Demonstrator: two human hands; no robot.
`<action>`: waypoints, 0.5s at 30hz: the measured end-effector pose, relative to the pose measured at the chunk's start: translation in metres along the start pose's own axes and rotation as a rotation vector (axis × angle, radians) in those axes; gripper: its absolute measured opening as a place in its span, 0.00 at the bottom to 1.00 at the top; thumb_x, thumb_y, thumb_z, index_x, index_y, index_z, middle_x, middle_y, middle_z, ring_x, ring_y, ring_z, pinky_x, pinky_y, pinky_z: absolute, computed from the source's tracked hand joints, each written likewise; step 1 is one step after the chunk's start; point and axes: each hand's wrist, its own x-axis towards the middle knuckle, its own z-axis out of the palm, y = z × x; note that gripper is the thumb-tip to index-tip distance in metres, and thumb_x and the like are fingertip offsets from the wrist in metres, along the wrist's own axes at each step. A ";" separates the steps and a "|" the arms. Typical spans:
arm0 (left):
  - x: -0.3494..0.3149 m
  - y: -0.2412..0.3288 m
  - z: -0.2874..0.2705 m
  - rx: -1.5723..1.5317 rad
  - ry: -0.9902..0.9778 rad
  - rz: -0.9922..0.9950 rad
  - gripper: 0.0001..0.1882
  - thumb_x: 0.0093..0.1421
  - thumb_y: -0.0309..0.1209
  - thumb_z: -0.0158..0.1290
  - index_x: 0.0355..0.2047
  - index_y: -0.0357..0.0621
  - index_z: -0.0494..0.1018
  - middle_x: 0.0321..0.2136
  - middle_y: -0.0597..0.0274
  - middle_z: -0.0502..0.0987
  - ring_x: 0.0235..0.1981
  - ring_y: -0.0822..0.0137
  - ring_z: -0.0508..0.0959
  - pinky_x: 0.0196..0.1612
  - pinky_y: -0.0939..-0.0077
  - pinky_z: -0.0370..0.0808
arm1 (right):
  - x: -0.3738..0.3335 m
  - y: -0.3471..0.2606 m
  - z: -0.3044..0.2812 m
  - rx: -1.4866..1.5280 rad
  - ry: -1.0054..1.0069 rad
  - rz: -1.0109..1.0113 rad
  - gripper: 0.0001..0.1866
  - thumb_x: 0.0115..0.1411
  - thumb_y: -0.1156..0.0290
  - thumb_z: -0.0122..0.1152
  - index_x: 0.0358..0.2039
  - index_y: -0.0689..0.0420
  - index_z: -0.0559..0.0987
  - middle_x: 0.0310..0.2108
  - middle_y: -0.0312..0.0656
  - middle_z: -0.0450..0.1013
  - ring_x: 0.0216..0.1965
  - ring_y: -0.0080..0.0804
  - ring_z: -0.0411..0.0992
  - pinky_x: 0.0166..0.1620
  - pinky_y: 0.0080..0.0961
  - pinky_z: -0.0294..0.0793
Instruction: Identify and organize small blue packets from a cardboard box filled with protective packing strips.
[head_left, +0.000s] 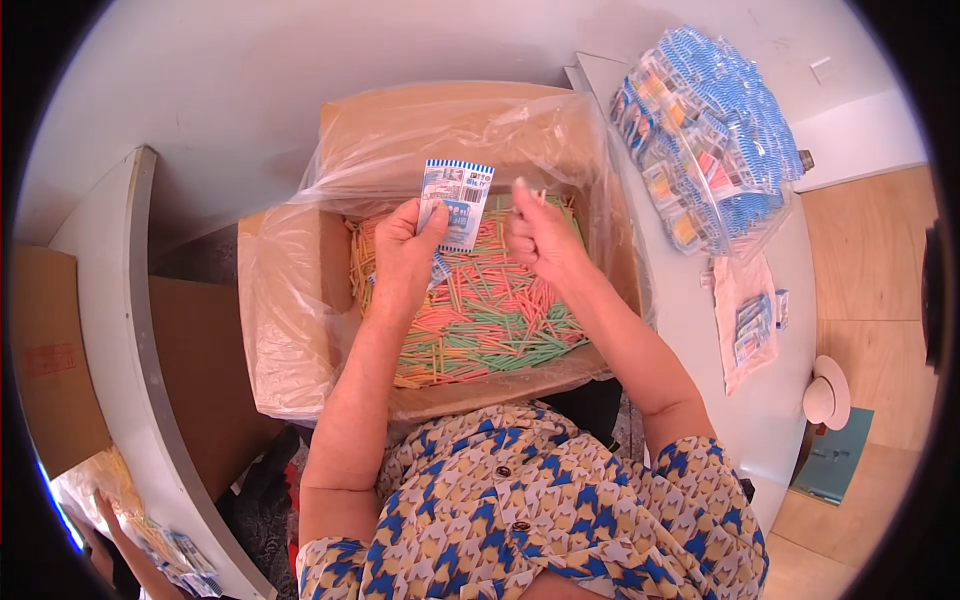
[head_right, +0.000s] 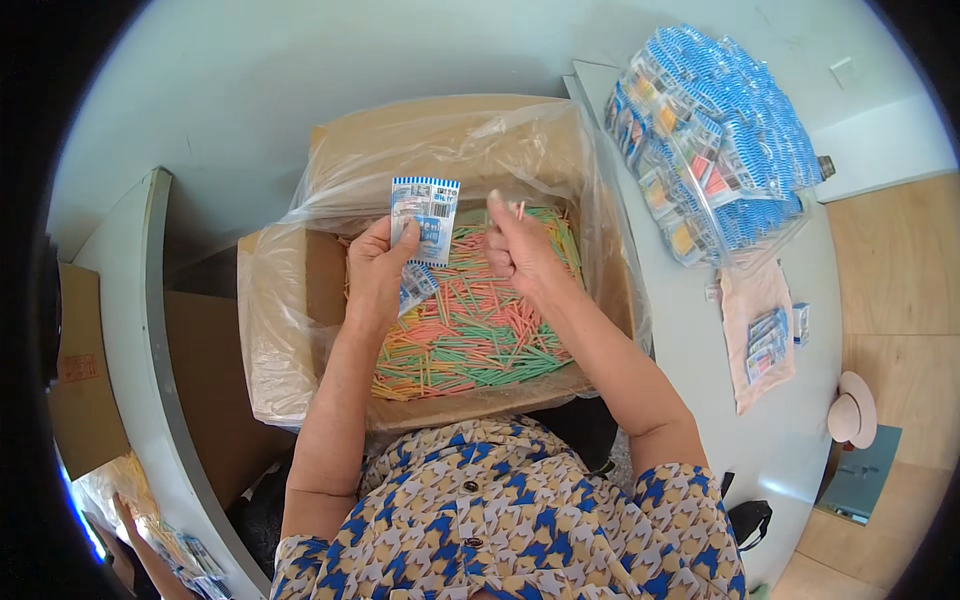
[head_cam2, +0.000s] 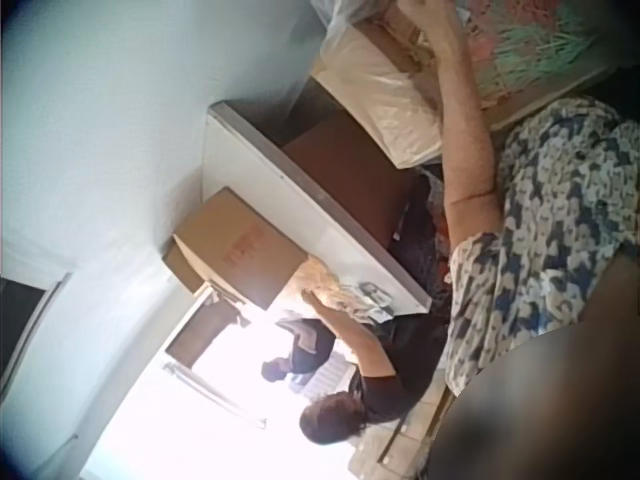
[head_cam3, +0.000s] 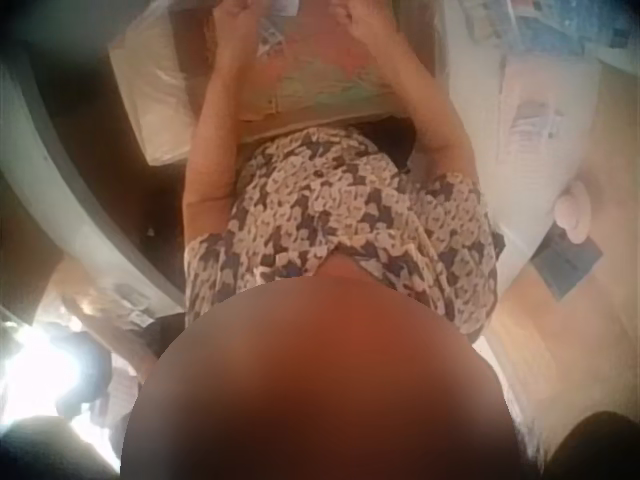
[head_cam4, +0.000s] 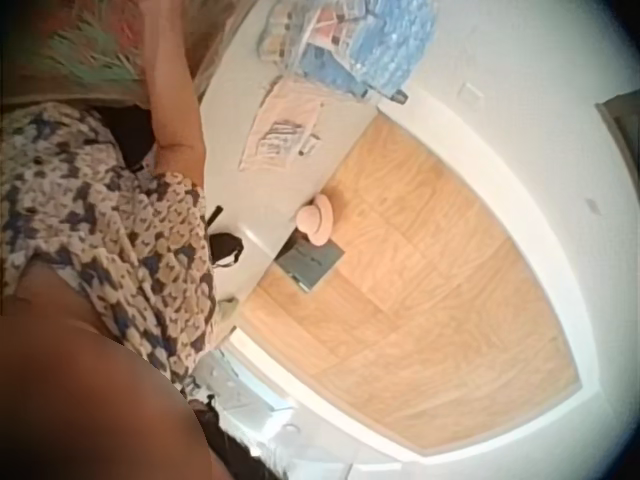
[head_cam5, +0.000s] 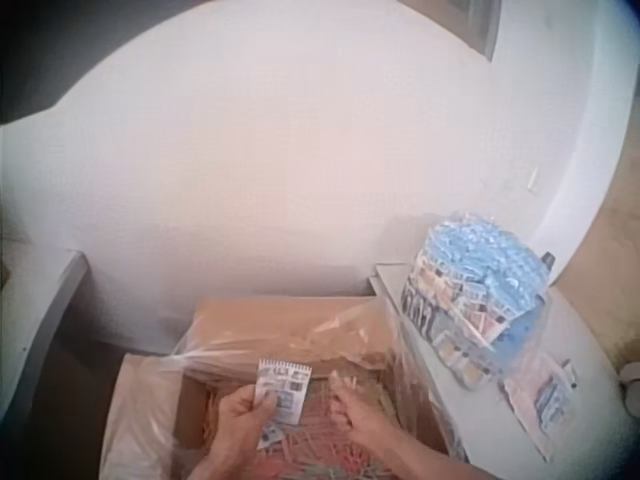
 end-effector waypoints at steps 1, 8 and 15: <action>-0.001 -0.001 0.001 -0.024 -0.042 -0.023 0.08 0.62 0.26 0.51 0.39 0.36 0.76 0.31 0.67 0.79 0.29 0.81 0.75 0.33 0.83 0.73 | -0.008 -0.008 0.007 -0.003 0.003 -0.004 0.17 0.64 0.57 0.52 0.22 0.48 0.62 0.13 0.27 0.54 0.12 0.18 0.52 0.12 0.18 0.47; -0.008 -0.011 0.015 -0.071 -0.259 -0.164 0.09 0.62 0.27 0.51 0.41 0.37 0.75 0.33 0.67 0.79 0.30 0.80 0.75 0.36 0.82 0.73 | -0.043 -0.045 0.035 0.189 0.082 -0.463 0.20 0.66 0.53 0.47 0.20 0.47 0.61 0.14 0.27 0.53 0.14 0.16 0.51 0.15 0.15 0.48; -0.021 -0.015 0.019 0.122 -0.430 -0.064 0.10 0.62 0.27 0.52 0.41 0.35 0.76 0.31 0.73 0.78 0.30 0.83 0.73 0.35 0.83 0.72 | -0.059 -0.045 0.036 0.344 0.039 -0.493 0.20 0.65 0.54 0.49 0.19 0.48 0.62 0.13 0.29 0.54 0.19 0.22 0.59 0.24 0.21 0.62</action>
